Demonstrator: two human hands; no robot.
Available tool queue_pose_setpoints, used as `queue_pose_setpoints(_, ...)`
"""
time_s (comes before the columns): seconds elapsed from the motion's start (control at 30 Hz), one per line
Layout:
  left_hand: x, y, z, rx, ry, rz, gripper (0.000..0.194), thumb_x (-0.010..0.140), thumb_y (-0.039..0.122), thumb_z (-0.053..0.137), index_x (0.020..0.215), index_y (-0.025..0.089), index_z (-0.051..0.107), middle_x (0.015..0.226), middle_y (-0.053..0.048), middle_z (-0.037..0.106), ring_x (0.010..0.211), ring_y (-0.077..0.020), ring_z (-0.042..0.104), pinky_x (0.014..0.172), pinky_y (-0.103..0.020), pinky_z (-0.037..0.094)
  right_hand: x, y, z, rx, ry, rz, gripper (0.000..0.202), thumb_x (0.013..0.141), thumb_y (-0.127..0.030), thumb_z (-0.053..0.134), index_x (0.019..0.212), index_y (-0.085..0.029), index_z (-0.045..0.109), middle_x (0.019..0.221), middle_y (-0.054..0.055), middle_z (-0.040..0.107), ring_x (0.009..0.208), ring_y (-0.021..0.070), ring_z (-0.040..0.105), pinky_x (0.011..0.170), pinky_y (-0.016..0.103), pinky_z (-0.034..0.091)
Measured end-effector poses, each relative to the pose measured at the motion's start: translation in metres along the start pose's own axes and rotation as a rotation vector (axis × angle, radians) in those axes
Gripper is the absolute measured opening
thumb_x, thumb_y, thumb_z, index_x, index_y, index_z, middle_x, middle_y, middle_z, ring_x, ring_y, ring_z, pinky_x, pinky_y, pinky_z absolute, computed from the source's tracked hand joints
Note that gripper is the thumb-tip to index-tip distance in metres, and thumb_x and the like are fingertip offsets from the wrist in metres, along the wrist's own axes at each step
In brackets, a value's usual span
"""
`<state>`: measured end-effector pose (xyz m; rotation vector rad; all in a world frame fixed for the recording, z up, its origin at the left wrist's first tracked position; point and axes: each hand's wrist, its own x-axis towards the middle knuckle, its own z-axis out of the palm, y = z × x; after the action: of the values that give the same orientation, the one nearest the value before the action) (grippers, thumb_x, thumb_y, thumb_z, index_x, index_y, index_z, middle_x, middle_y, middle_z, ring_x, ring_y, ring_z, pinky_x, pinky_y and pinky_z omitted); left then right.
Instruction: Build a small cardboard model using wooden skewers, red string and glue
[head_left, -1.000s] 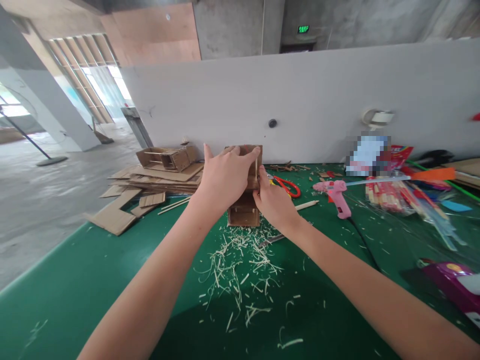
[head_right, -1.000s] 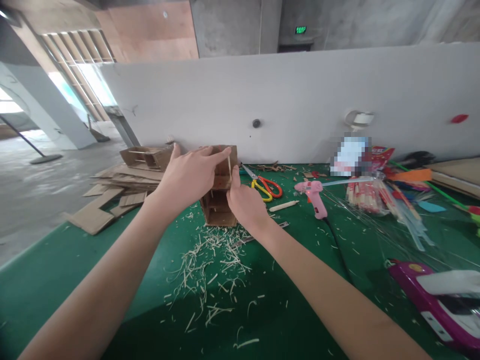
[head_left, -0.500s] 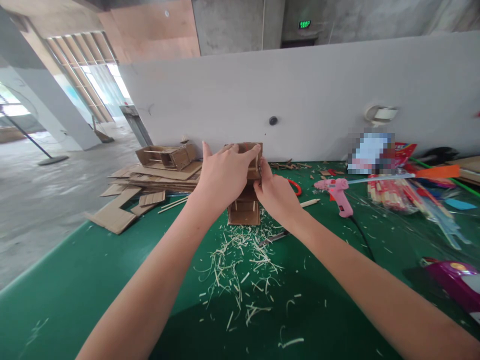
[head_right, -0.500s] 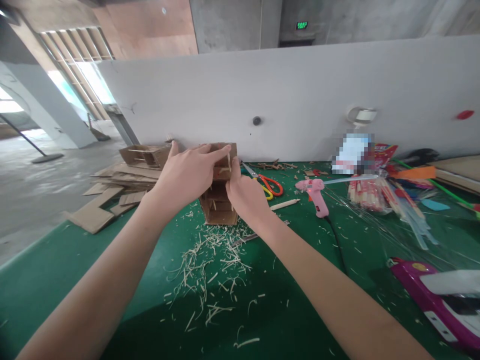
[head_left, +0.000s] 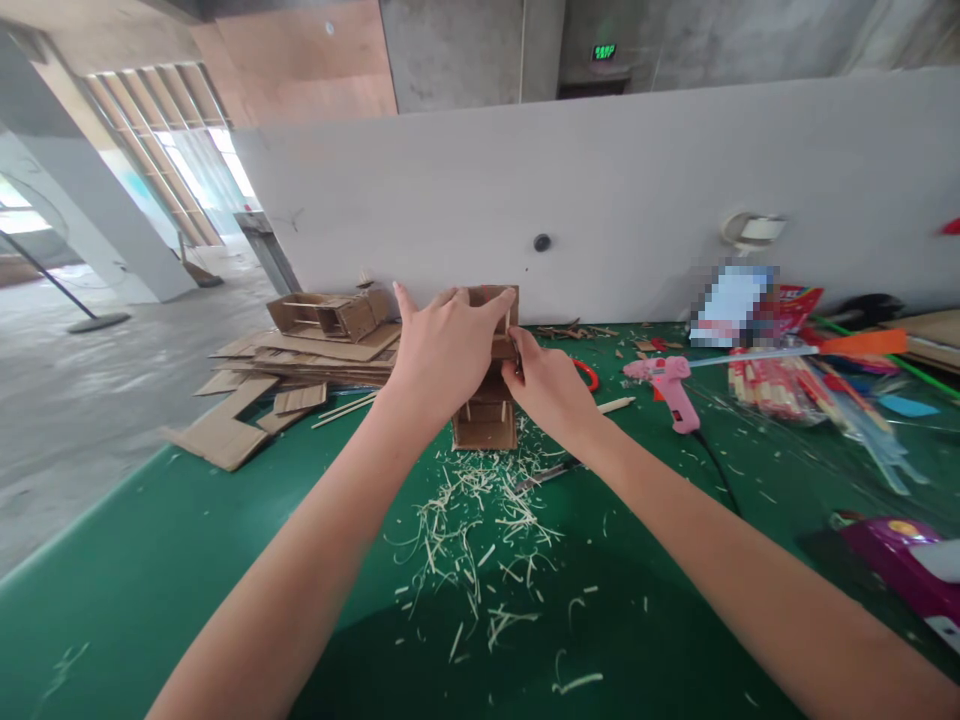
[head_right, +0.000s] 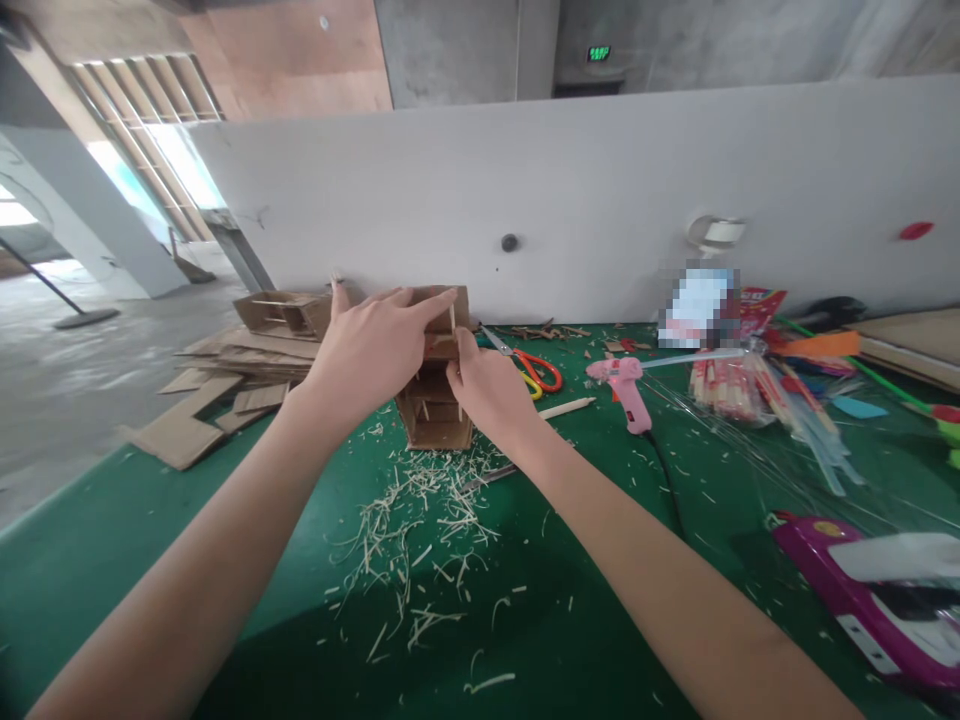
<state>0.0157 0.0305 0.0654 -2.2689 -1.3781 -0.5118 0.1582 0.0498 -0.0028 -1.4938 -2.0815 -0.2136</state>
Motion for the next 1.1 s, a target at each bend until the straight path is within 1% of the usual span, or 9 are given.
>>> queue_pose_setpoints(0.1,0.0009,-0.0003,0.0021,-0.005,0.007,-0.005,0.051,0.093,0.014,0.034,0.139,0.034,0.043,0.110,-0.009,0.065,0.109,-0.0269,0.057,0.105,-0.070,0.020,0.0002,0.0005,0.0002,-0.006,-0.003,0.004,0.048,0.089,-0.023,0.033,0.134,-0.007,0.043,0.076,0.012,0.067,0.060,0.0199,0.056,0.056,0.031,0.032)
queue_pose_setpoints(0.23,0.0009,-0.0007,0.0040,-0.011,0.023,0.001,0.049,0.093,0.014,0.032,0.138,0.032,0.045,0.107,-0.010,0.064,0.108,-0.0281,0.057,0.102,-0.073,0.021,0.0003,0.0015,0.0002,0.001,0.003,-0.008,0.046,0.089,-0.022,0.033,0.132,-0.008,0.045,0.078,0.012,0.067,0.059,0.0187,0.054,0.055,0.030,0.031)
queue_pose_setpoints(0.37,-0.0002,-0.0010,0.0034,-0.012,0.030,0.011,0.047,0.094,0.015,0.032,0.136,0.030,0.047,0.104,-0.010,0.065,0.106,-0.0282,0.058,0.100,-0.072,0.025,0.0008,0.0023,-0.0002,-0.032,-0.011,-0.017,0.046,0.090,-0.023,0.033,0.132,-0.007,0.045,0.076,0.012,0.067,0.059,0.0187,0.054,0.053,0.030,0.027)
queue_pose_setpoints(0.5,-0.0009,-0.0007,0.0024,-0.001,0.021,0.011,0.047,0.094,0.016,0.032,0.135,0.030,0.048,0.103,-0.010,0.065,0.103,-0.0278,0.059,0.099,-0.073,0.027,0.0013,0.0030,-0.0010,-0.066,-0.025,-0.013,0.048,0.091,-0.023,0.033,0.134,-0.007,0.044,0.074,0.011,0.066,0.061,0.0198,0.055,0.054,0.030,0.028)
queue_pose_setpoints(0.7,-0.0002,-0.0009,0.0029,0.010,0.014,0.005,0.047,0.094,0.016,0.033,0.136,0.032,0.047,0.105,-0.009,0.065,0.104,-0.0267,0.059,0.102,-0.071,0.026,0.0010,0.0032,-0.0004,-0.089,-0.017,-0.021,0.048,0.091,-0.023,0.032,0.134,-0.007,0.044,0.074,0.011,0.067,0.060,0.0193,0.055,0.054,0.030,0.027)
queue_pose_setpoints(0.87,0.0003,-0.0007,0.0042,0.011,0.027,0.016,0.047,0.095,0.016,0.032,0.137,0.029,0.047,0.106,-0.011,0.065,0.105,-0.0284,0.059,0.100,-0.072,0.026,0.0012,0.0040,0.0018,-0.104,0.003,-0.028,0.047,0.091,-0.022,0.032,0.133,-0.006,0.045,0.073,0.011,0.067,0.058,0.0181,0.054,0.052,0.030,0.023)
queue_pose_setpoints(1.0,0.0000,-0.0004,0.0036,-0.006,0.018,-0.003,0.046,0.095,0.017,0.033,0.137,0.032,0.046,0.108,-0.009,0.066,0.107,-0.0269,0.059,0.102,-0.070,0.026,0.0008,0.0046,0.0037,-0.105,0.024,-0.035,0.047,0.091,-0.021,0.033,0.133,-0.005,0.044,0.075,0.011,0.068,0.057,0.0168,0.053,0.051,0.029,0.021)
queue_pose_setpoints(1.1,0.0003,-0.0027,0.0003,-0.057,0.010,0.012,0.047,0.095,0.017,0.033,0.136,0.031,0.048,0.112,-0.008,0.066,0.105,-0.0267,0.060,0.099,-0.063,0.035,0.0000,0.0059,0.0046,-0.087,0.047,-0.052,0.046,0.091,-0.020,0.033,0.133,-0.005,0.044,0.079,0.012,0.068,0.057,0.0156,0.053,0.051,0.029,0.022)
